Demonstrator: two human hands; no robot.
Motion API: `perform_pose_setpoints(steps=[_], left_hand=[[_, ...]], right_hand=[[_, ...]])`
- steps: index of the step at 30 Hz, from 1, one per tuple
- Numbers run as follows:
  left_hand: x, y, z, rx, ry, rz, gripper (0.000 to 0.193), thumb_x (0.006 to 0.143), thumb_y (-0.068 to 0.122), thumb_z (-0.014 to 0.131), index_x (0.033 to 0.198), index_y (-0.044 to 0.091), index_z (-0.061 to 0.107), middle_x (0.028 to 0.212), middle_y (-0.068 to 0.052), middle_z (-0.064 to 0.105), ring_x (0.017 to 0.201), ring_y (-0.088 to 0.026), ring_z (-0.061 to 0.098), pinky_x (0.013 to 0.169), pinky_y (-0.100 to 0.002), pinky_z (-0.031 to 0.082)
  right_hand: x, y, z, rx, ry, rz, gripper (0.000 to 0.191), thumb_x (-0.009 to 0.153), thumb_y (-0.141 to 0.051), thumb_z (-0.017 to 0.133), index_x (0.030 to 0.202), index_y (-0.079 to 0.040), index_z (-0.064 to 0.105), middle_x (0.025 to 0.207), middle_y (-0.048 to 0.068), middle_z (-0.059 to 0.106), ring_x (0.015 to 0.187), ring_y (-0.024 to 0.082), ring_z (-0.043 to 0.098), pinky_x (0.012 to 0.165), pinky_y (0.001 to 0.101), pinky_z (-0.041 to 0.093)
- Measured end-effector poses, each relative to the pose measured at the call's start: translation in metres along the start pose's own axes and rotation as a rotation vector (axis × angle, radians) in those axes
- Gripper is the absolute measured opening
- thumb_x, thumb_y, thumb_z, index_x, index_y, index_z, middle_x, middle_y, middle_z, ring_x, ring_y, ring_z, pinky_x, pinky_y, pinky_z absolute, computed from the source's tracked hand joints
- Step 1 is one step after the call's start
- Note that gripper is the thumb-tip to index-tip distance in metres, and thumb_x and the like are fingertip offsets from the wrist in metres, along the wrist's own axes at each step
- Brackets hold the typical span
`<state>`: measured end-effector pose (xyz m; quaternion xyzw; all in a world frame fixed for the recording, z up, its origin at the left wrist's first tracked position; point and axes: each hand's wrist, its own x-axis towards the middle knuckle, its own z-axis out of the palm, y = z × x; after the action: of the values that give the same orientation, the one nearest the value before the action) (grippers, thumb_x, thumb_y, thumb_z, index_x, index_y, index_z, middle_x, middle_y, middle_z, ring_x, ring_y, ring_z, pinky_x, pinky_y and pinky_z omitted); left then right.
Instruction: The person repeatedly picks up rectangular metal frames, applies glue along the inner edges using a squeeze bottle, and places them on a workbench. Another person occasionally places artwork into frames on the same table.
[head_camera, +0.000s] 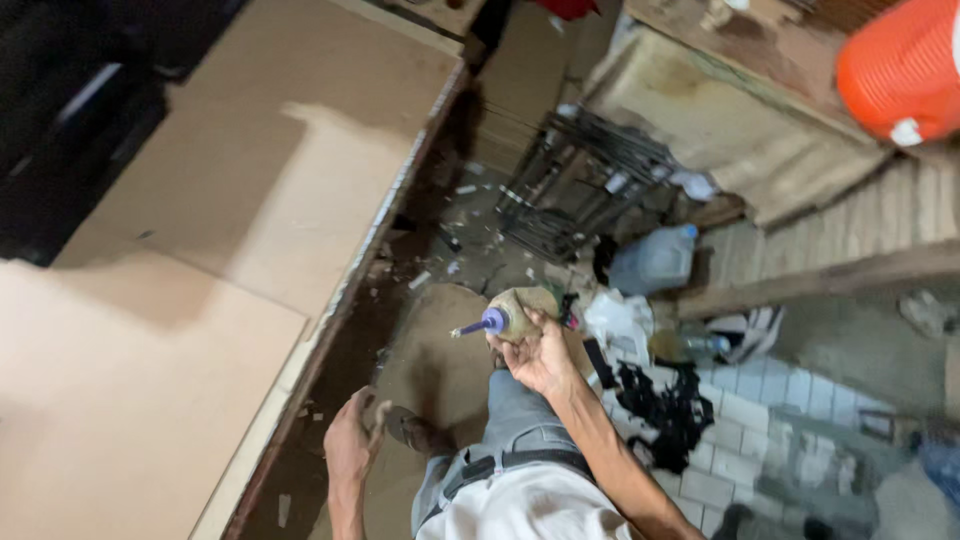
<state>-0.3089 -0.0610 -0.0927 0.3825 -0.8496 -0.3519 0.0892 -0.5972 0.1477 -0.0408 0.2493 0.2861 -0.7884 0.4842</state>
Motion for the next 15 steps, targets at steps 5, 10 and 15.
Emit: perform_pose_setpoints(steps=[5, 10, 15], left_hand=[[0.077, 0.033, 0.09, 0.077, -0.456, 0.157, 0.052, 0.08, 0.028, 0.081, 0.127, 0.015, 0.064, 0.112, -0.013, 0.074, 0.099, -0.038, 0.071, 0.081, -0.049, 0.058], [0.137, 0.097, 0.197, 0.112, -0.503, 0.308, 0.048, 0.081, 0.031, 0.081, 0.125, 0.016, 0.066, 0.109, -0.013, 0.076, 0.099, -0.037, 0.071, 0.082, -0.049, 0.059], [0.234, 0.201, 0.328, 0.108, -0.549, 0.577, 0.051, 0.079, 0.032, 0.082, 0.122, 0.01, 0.066, 0.109, -0.018, 0.073, 0.099, -0.039, 0.07, 0.082, -0.05, 0.058]], right_hand=[[-0.019, -0.065, -0.06, 0.241, -0.023, -0.139, 0.049, 0.09, -0.036, 0.069, 0.125, -0.002, 0.068, 0.113, 0.016, 0.073, 0.1, 0.036, 0.074, 0.065, 0.0348, 0.069], [-0.017, -0.134, -0.144, 0.486, 0.098, -0.174, 0.052, 0.085, -0.035, 0.076, 0.125, -0.003, 0.068, 0.112, 0.015, 0.074, 0.102, 0.037, 0.073, 0.066, 0.037, 0.069], [-0.015, -0.226, -0.222, 0.595, 0.075, -0.225, 0.053, 0.08, -0.032, 0.078, 0.125, -0.007, 0.068, 0.115, 0.012, 0.074, 0.106, 0.037, 0.07, 0.072, 0.04, 0.07]])
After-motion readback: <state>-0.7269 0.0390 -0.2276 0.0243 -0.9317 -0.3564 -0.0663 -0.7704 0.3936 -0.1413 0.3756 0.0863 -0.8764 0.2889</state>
